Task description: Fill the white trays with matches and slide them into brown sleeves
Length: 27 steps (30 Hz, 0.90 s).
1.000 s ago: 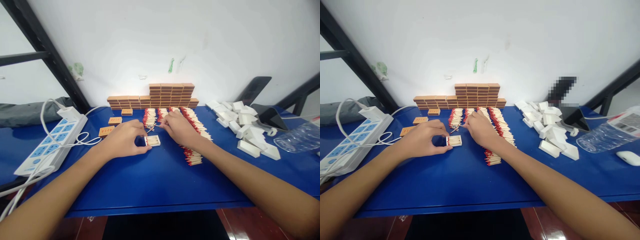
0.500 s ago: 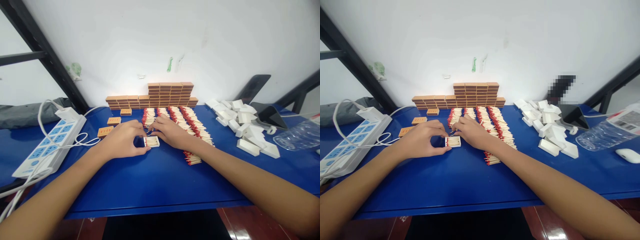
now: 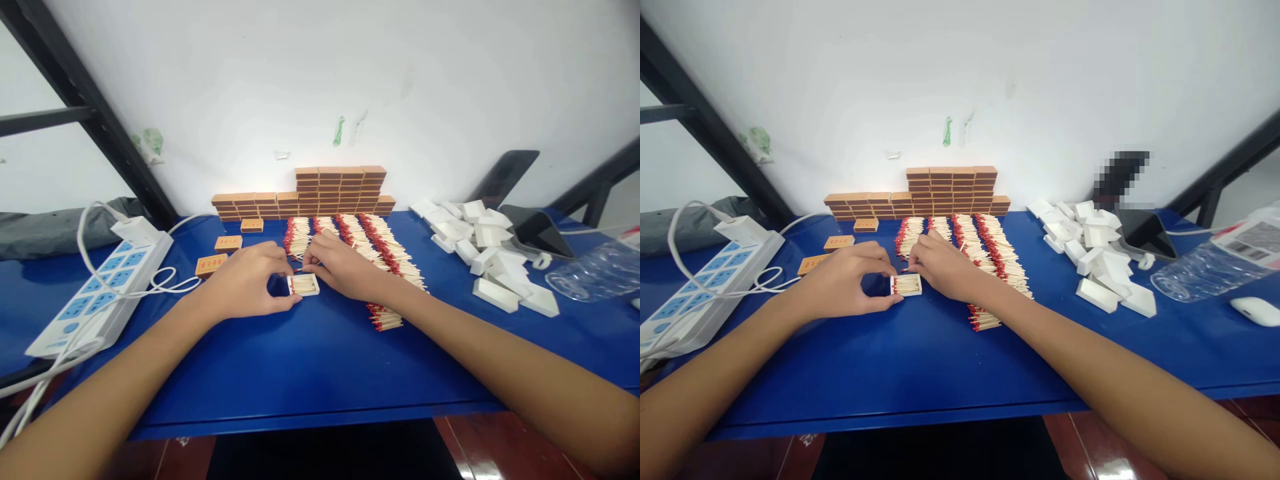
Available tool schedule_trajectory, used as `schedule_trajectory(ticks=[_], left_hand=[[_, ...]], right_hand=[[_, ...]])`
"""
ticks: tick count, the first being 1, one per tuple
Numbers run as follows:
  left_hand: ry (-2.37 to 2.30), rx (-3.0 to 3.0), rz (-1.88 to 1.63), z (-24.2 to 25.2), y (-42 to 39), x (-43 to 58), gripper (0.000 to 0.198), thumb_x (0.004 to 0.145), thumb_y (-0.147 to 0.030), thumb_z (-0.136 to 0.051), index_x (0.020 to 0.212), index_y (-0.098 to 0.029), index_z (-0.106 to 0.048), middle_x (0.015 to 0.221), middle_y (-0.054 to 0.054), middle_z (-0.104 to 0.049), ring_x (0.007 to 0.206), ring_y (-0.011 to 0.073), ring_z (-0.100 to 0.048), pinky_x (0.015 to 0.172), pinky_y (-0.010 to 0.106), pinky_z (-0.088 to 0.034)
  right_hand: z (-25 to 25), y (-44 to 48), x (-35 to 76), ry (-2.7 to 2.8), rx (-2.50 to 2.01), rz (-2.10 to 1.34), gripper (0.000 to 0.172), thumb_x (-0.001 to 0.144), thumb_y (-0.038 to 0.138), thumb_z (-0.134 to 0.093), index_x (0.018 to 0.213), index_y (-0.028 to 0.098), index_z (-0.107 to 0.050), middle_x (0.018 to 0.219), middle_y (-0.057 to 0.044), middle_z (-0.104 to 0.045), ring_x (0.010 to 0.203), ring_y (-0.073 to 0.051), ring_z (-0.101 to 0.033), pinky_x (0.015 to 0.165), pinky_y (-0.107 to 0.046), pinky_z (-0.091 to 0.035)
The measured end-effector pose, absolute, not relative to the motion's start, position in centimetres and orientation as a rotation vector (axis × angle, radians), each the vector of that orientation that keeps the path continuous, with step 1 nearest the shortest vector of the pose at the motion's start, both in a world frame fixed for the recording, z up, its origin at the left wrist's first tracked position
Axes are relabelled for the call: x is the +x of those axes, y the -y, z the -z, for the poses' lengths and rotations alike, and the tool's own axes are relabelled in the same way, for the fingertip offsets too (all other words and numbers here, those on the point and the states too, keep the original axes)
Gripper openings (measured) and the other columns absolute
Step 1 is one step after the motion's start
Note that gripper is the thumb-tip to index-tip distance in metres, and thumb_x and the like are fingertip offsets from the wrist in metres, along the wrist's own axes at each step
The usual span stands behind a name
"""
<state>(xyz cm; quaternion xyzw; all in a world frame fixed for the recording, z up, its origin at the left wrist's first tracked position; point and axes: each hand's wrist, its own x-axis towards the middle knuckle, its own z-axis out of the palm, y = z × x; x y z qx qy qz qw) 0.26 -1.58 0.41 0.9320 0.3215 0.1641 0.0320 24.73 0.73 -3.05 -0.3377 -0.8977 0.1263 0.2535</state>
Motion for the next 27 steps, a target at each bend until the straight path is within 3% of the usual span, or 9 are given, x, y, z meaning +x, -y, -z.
schedule_trajectory(ticks=[7, 12, 27], left_hand=[[-0.995, 2.862, -0.500, -0.4, 1.6, 0.3, 0.029, 0.090, -0.046, -0.077, 0.098, -0.019, -0.082, 0.093, 0.007, -0.073, 0.091, 0.0251, -0.069, 0.079, 0.038, -0.052], [-1.000, 2.856, -0.489, -0.5, 1.6, 0.3, 0.028, 0.089, -0.046, -0.077, 0.097, -0.019, -0.082, 0.092, 0.007, -0.073, 0.090, 0.0250, -0.069, 0.078, 0.038, -0.052], [-0.980, 2.882, -0.513, -0.1, 1.3, 0.2, 0.029, 0.092, -0.047, -0.075, 0.091, -0.018, -0.081, 0.090, 0.007, -0.072, 0.090, 0.0245, -0.068, 0.079, 0.037, -0.052]], right_hand=[[3.3, -0.9, 24.7, 2.417, -0.946, -0.381, 0.007, 0.101, 0.015, -0.067, 0.096, 0.021, -0.066, 0.100, -0.007, -0.067, 0.105, -0.025, -0.054, 0.090, -0.038, -0.045], [2.7, -0.9, 24.9, 2.463, -0.993, -0.376, 0.014, 0.103, 0.016, -0.064, 0.089, 0.019, -0.066, 0.100, -0.008, -0.066, 0.103, -0.025, -0.055, 0.090, -0.039, -0.045], [2.2, 1.1, 24.5, 2.418, -0.899, -0.391, 0.011, 0.103, 0.022, -0.067, 0.092, 0.020, -0.067, 0.098, -0.007, -0.065, 0.103, -0.025, -0.054, 0.088, -0.037, -0.044]])
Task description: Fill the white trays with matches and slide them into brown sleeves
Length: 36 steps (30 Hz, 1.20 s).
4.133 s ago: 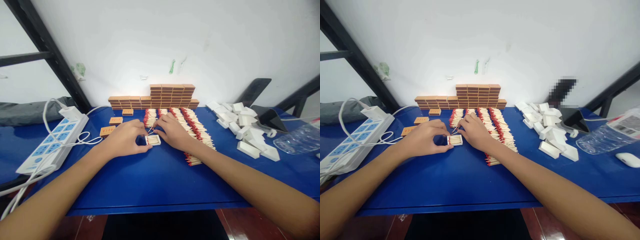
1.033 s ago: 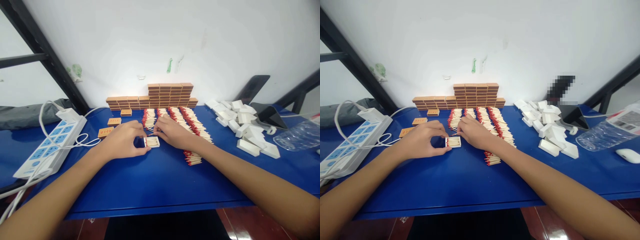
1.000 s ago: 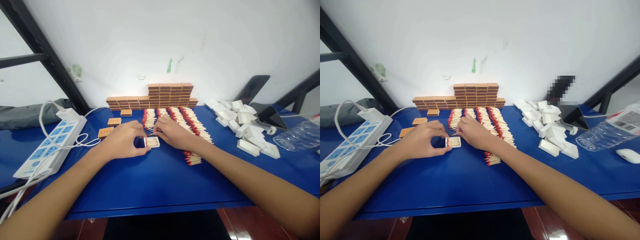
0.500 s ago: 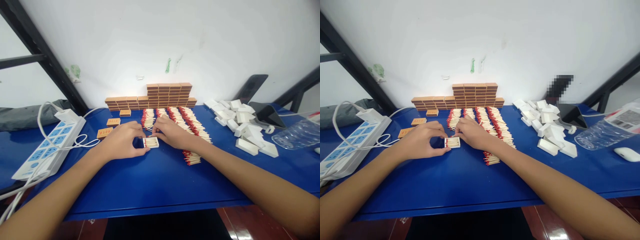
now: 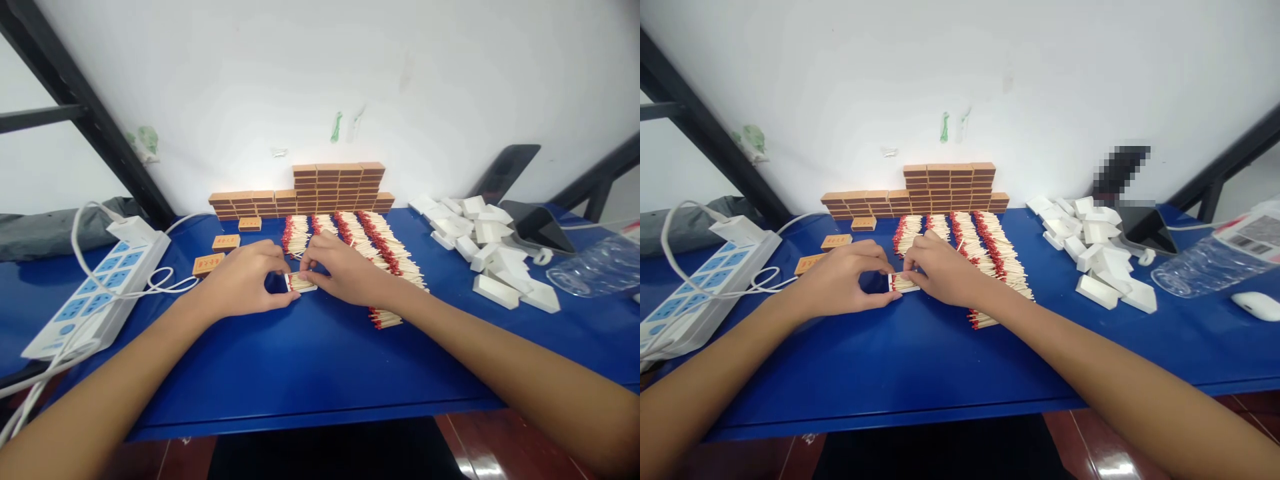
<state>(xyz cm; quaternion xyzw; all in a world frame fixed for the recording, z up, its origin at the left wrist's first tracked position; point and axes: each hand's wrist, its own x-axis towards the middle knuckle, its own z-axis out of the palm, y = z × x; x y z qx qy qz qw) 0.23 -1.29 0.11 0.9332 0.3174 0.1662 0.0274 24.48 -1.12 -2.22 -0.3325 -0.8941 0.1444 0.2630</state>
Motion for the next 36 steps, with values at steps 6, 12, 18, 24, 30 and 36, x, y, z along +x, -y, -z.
schedule_trajectory(ticks=[6, 12, 18, 24, 30, 36], left_hand=[[-0.983, 2.865, -0.498, -0.1, 1.1, 0.1, 0.029, 0.091, -0.046, -0.076, 0.095, -0.018, -0.082, 0.093, 0.008, -0.073, 0.091, 0.0248, -0.068, 0.079, 0.037, -0.052], [-1.015, 2.842, -0.490, -0.2, 1.0, -0.1, 0.028, 0.089, -0.045, -0.078, 0.095, -0.018, -0.082, 0.093, 0.007, -0.074, 0.093, 0.0255, -0.068, 0.081, 0.038, -0.052], [-1.015, 2.850, -0.479, -0.3, 0.9, -0.2, 0.030, 0.089, -0.048, -0.076, 0.094, -0.018, -0.081, 0.090, 0.007, -0.072, 0.089, 0.0241, -0.067, 0.078, 0.037, -0.051], [-1.000, 2.849, -0.436, -0.5, 1.2, 0.0, 0.029, 0.089, -0.047, -0.076, 0.094, -0.019, -0.081, 0.089, 0.006, -0.071, 0.087, 0.0236, -0.067, 0.077, 0.036, -0.050], [-1.015, 2.847, -0.437, -0.7, 1.5, 0.3, 0.028, 0.089, -0.046, -0.076, 0.093, -0.019, -0.081, 0.090, 0.007, -0.072, 0.088, 0.0238, -0.067, 0.077, 0.037, -0.050], [-1.018, 2.851, -0.417, -0.5, 1.6, 0.2, 0.030, 0.089, -0.047, -0.076, 0.096, -0.018, -0.082, 0.095, 0.007, -0.074, 0.089, 0.0240, -0.068, 0.078, 0.038, -0.051]], right_hand=[[1.2, 0.3, 25.7, 2.371, -0.903, -0.393, 0.012, 0.103, 0.023, -0.065, 0.093, 0.020, -0.070, 0.092, -0.005, -0.067, 0.098, -0.023, -0.055, 0.088, -0.037, -0.042], [0.2, 0.4, 27.8, 2.470, -1.065, -0.461, 0.018, 0.094, 0.038, -0.079, 0.094, 0.021, -0.072, 0.097, -0.006, -0.069, 0.096, -0.024, -0.059, 0.084, -0.037, -0.043], [0.6, 0.7, 27.3, 2.507, -1.062, -0.505, 0.008, 0.094, 0.019, -0.071, 0.086, 0.021, -0.070, 0.095, -0.005, -0.070, 0.091, -0.021, -0.060, 0.079, -0.035, -0.044], [1.3, -0.5, 25.2, 2.265, -1.134, -0.447, 0.013, 0.095, 0.017, -0.073, 0.082, 0.019, -0.070, 0.087, -0.003, -0.073, 0.085, -0.018, -0.062, 0.077, -0.032, -0.044], [3.0, -1.0, 24.1, 2.275, -1.120, -0.360, 0.012, 0.093, 0.018, -0.079, 0.085, 0.019, -0.070, 0.086, -0.003, -0.070, 0.087, -0.019, -0.060, 0.077, -0.032, -0.042], [2.9, -1.0, 24.2, 2.309, -1.147, -0.369, 0.013, 0.097, 0.020, -0.076, 0.086, 0.019, -0.069, 0.084, -0.003, -0.067, 0.086, -0.019, -0.058, 0.077, -0.032, -0.042]])
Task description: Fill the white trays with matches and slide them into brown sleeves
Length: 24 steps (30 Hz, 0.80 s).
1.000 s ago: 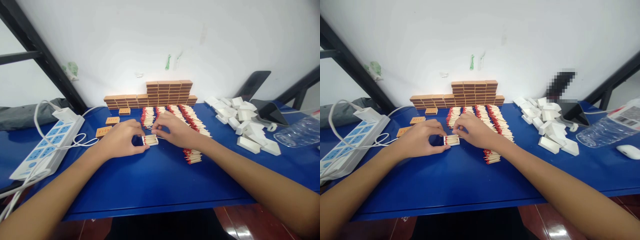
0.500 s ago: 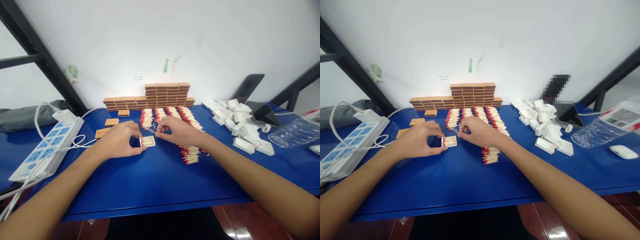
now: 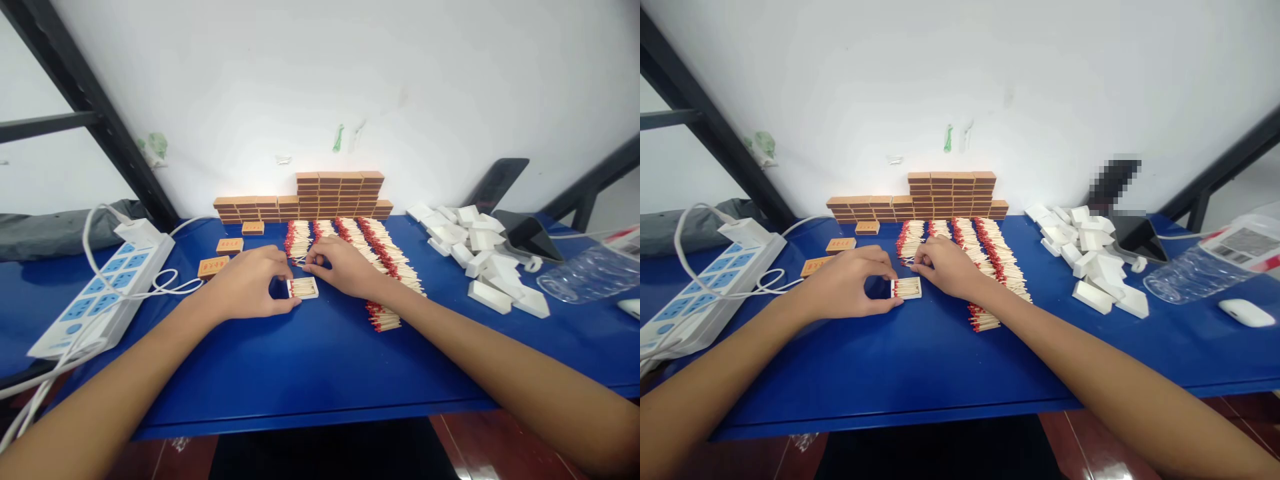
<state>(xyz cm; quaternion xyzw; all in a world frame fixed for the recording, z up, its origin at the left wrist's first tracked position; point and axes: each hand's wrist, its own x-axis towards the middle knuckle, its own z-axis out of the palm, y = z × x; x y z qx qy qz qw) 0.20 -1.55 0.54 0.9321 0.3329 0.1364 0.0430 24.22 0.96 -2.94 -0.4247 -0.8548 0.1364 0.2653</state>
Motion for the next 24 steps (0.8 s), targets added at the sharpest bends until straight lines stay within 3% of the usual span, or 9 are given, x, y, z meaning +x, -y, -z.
schedule_trajectory(ticks=[10, 24], left_hand=[[-1.031, 2.847, -0.436, -0.5, 1.3, 0.2, 0.030, 0.089, -0.048, -0.076, 0.094, -0.019, -0.082, 0.091, 0.007, -0.072, 0.090, 0.0246, -0.068, 0.078, 0.037, -0.050], [-0.993, 2.830, -0.485, -0.3, 1.2, 0.1, 0.028, 0.089, -0.047, -0.077, 0.091, -0.019, -0.079, 0.091, 0.007, -0.073, 0.090, 0.0247, -0.067, 0.078, 0.037, -0.050]], right_hand=[[0.9, -0.2, 25.9, 2.385, -1.157, -0.466, 0.017, 0.105, 0.025, -0.064, 0.089, 0.019, -0.067, 0.092, -0.005, -0.068, 0.092, -0.021, -0.058, 0.082, -0.034, -0.042], [2.0, 1.6, 24.5, 2.399, -0.969, -0.461, 0.010, 0.102, 0.019, -0.068, 0.091, 0.019, -0.070, 0.087, -0.003, -0.063, 0.085, -0.018, -0.056, 0.078, -0.031, -0.041]])
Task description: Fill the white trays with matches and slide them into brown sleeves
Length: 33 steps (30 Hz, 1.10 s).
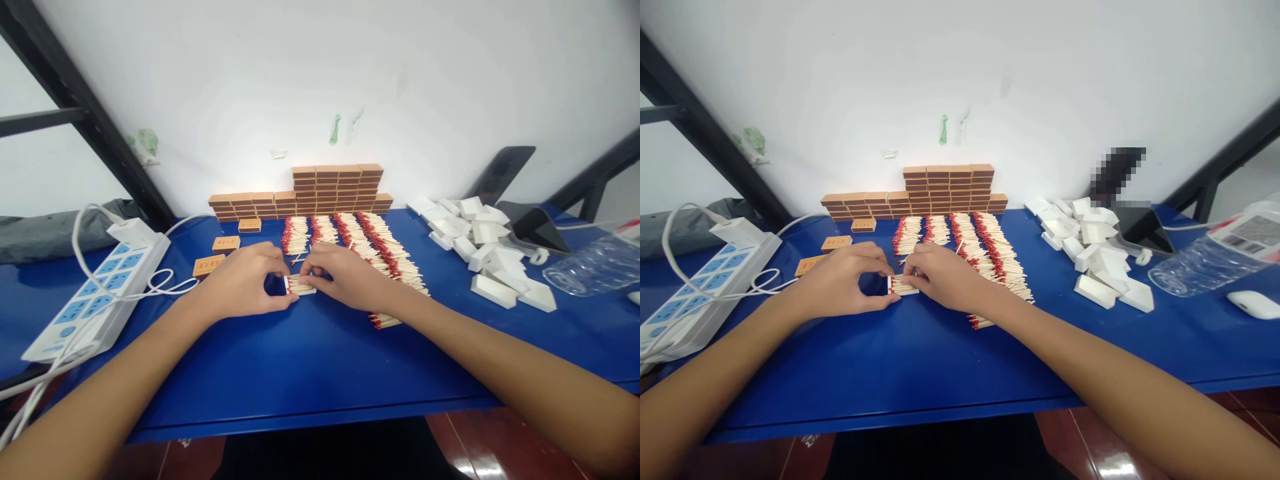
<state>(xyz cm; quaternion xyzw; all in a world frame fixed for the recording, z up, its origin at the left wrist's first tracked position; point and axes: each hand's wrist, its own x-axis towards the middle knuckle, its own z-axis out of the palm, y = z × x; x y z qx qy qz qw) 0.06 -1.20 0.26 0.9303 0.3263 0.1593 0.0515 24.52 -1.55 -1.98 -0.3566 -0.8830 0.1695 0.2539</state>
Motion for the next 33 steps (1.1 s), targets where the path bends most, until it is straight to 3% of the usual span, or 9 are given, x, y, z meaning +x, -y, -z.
schedule_trajectory(ticks=[11, 21, 33], left_hand=[[-0.987, 2.839, -0.495, -0.2, 1.2, 0.0, 0.029, 0.090, -0.047, -0.076, 0.094, -0.019, -0.080, 0.090, 0.006, -0.072, 0.090, 0.0242, -0.067, 0.077, 0.036, -0.050], [-0.953, 2.790, -0.520, -0.5, 1.4, 0.2, 0.021, 0.088, -0.041, -0.079, 0.088, -0.020, -0.079, 0.089, 0.005, -0.072, 0.088, 0.0230, -0.068, 0.075, 0.035, -0.050], [-0.976, 2.806, -0.507, -0.2, 1.4, 0.2, 0.024, 0.088, -0.044, -0.079, 0.089, -0.021, -0.079, 0.090, 0.006, -0.073, 0.090, 0.0238, -0.068, 0.077, 0.036, -0.050]], right_hand=[[1.5, 1.7, 24.8, 2.393, -1.026, -0.484, 0.012, 0.099, 0.018, -0.069, 0.086, 0.019, -0.068, 0.083, -0.001, -0.061, 0.078, -0.016, -0.054, 0.073, -0.030, -0.040], [1.9, 2.4, 23.9, 2.401, -0.886, -0.676, 0.009, 0.102, 0.020, -0.067, 0.094, 0.020, -0.070, 0.095, -0.002, -0.065, 0.086, -0.016, -0.061, 0.078, -0.030, -0.046], [2.1, 2.1, 24.1, 2.374, -0.930, -0.543, 0.013, 0.102, 0.019, -0.064, 0.090, 0.020, -0.068, 0.093, -0.004, -0.066, 0.085, -0.017, -0.061, 0.077, -0.031, -0.045]])
